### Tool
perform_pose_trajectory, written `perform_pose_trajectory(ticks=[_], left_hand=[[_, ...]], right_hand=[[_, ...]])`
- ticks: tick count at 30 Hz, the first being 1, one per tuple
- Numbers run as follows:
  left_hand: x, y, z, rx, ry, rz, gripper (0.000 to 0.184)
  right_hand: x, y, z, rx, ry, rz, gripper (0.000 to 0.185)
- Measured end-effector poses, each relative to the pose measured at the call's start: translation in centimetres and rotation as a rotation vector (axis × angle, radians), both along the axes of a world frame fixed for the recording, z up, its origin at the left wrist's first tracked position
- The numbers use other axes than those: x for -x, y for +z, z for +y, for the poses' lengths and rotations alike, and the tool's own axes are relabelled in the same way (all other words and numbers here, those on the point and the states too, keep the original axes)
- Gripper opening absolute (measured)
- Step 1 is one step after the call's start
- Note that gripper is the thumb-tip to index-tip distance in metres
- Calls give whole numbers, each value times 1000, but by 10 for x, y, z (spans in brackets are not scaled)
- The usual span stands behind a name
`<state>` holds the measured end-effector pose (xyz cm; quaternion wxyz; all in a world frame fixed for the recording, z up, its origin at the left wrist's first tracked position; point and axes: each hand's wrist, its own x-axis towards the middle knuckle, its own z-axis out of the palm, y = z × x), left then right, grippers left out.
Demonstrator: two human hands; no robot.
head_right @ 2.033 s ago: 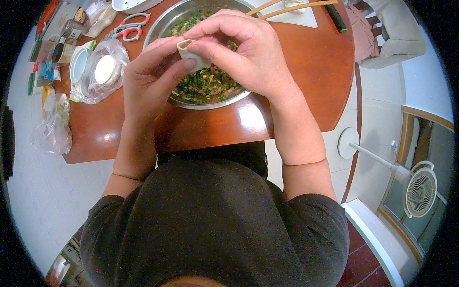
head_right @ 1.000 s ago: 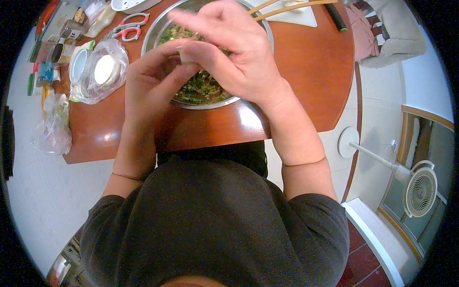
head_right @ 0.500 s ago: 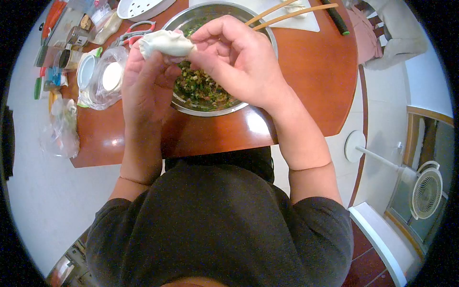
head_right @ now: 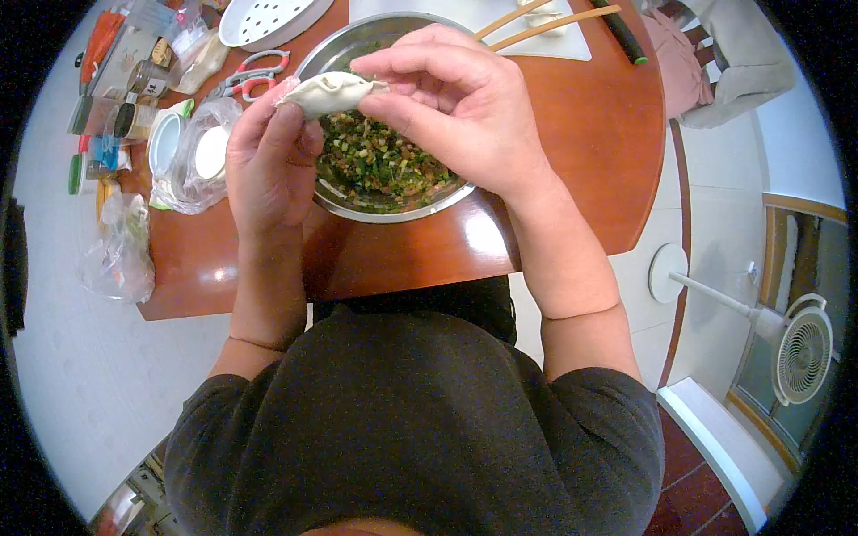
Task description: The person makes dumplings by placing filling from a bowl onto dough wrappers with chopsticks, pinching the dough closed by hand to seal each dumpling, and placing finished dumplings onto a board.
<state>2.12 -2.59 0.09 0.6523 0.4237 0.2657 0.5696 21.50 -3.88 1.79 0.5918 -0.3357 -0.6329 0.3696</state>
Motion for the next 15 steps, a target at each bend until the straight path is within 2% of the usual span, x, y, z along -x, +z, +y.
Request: perform_pose_trajectory(ticks=[9, 15], left_hand=[[1, -4, 3, -106, 4, 9, 21], [2, -4, 4, -98, -27, 13, 19]], right_hand=[[0, -1, 0, 7, 10, 46, 5], [-7, -1, 2, -102, -29, -110, 9]])
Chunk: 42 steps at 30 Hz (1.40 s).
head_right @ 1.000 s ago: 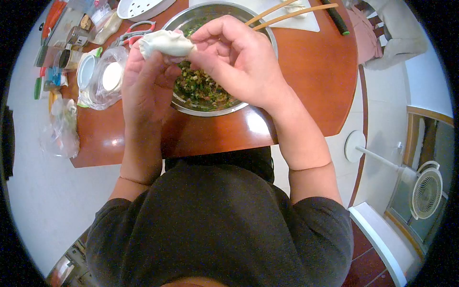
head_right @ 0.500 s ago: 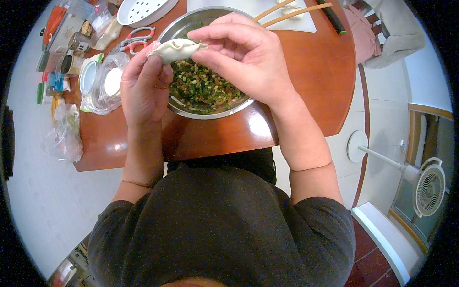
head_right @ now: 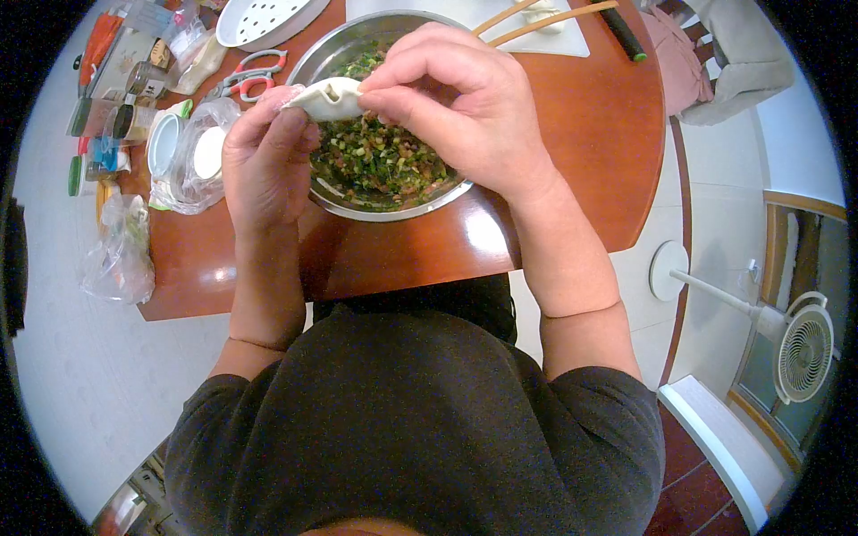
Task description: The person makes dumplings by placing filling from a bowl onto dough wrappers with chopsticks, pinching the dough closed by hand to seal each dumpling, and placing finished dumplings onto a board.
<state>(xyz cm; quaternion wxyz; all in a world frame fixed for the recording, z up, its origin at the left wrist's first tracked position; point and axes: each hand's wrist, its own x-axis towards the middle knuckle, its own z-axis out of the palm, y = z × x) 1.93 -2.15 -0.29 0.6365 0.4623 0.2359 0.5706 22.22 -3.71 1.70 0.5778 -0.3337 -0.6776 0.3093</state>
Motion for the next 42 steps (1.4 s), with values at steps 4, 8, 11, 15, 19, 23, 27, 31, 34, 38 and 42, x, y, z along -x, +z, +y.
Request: perform_pose_trajectory(ticks=[4, 8, 11, 15, 19, 23, 27, 31, 34, 38, 42], left_hand=[[-1, 4, -1, -54, 71, 174, 20], [-1, 0, -1, -204, 90, 282, 23], [-1, -1, -1, -235, 87, 319, 23], [-3, 3, -2, -268, 76, 313, 22], [1, 3, -4, -267, 93, 394, 20], [0, 2, -2, -340, 127, 440, 16], [-2, 4, -3, -344, 144, 454, 15], [-5, 6, -7, -280, 155, 451, 20], [-5, 6, -6, -426, 143, 513, 24], [-4, 12, -9, -415, 75, 495, 25], [-4, 7, -6, -471, 147, 557, 23]], right_hand=[[-3, 7, -4, 98, 87, -39, 20], [-3, 6, -3, 60, 75, -94, 30], [-2, 4, 0, 5, 38, -112, 27], [-2, 3, 0, 3, 25, -95, 20], [-2, 3, 2, -24, 35, -121, 17], [-3, 3, 0, 28, 54, -91, 15], [-3, 1, 0, 67, 75, -52, 12], [-7, 2, 0, 68, 101, -125, 16], [-7, 4, 0, 64, 93, -132, 15], [-9, 5, 1, -9, 103, -184, 16], [-9, 8, -1, 38, 126, -195, 19]])
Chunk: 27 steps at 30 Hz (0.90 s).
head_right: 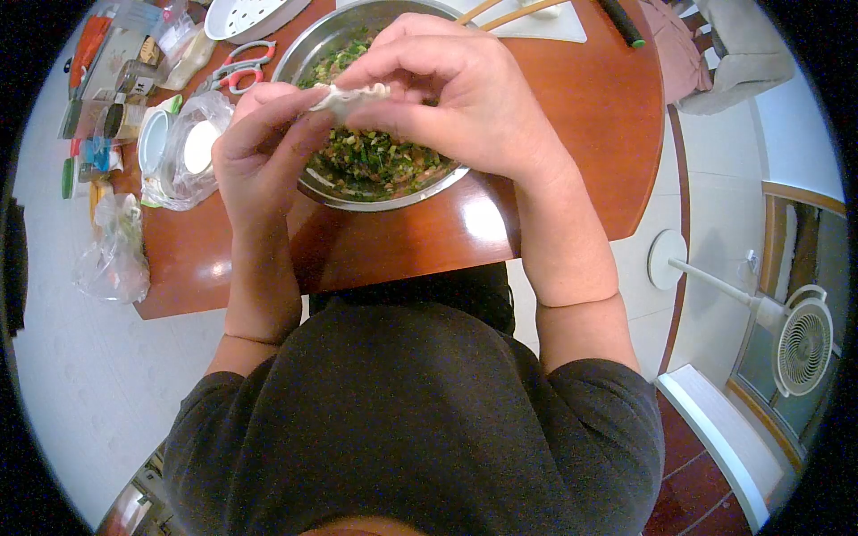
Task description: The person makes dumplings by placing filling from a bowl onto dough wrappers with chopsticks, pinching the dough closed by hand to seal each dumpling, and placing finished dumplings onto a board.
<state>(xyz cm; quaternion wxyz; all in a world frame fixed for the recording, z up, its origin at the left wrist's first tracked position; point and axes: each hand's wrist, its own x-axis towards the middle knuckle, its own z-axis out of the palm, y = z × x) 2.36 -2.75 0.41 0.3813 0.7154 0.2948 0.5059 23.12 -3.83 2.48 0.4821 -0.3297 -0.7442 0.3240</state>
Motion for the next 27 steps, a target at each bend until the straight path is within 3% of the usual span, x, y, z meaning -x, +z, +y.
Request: perform_pose_trajectory(ticks=[3, 15, 27], left_hand=[[-1, -1, 1, -42, 16, 14, 23], [-2, 0, -1, 35, 12, -5, 18], [-4, -3, -1, -8, 80, 18, 15]], right_hand=[[-2, -3, 1, 123, 62, 116, 20], [0, 0, 3, -122, -65, -132, 13], [2, -8, 6, -236, -69, -100, 15]])
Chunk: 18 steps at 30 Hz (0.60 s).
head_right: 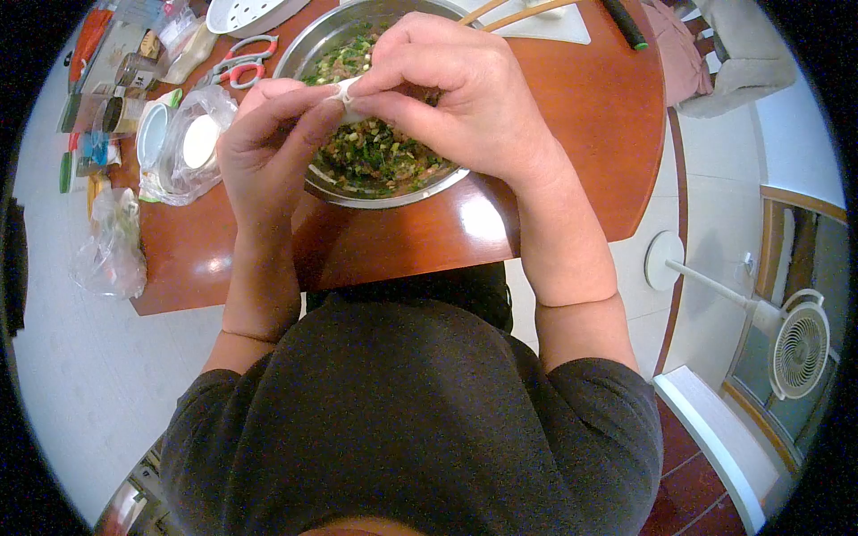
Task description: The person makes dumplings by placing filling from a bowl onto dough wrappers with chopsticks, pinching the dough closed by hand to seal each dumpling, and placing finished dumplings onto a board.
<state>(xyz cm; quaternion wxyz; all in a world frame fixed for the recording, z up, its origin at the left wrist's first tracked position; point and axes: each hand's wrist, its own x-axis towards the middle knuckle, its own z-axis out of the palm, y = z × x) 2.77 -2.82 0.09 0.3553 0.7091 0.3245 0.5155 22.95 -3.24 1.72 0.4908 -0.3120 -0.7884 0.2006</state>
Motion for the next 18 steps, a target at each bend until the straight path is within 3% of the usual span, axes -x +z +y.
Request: perform_pose_trajectory(ticks=[6, 9, 18], left_hand=[[1, 2, 0, -42, -5, 31, 14], [0, 2, -1, -45, -8, 31, 13], [-2, 0, -2, -70, 15, 31, 13]], right_hand=[[-3, 4, 0, 57, 63, 13, 13], [-2, 5, -4, 252, 56, 78, 14], [1, 2, 1, 76, 90, 43, 15]])
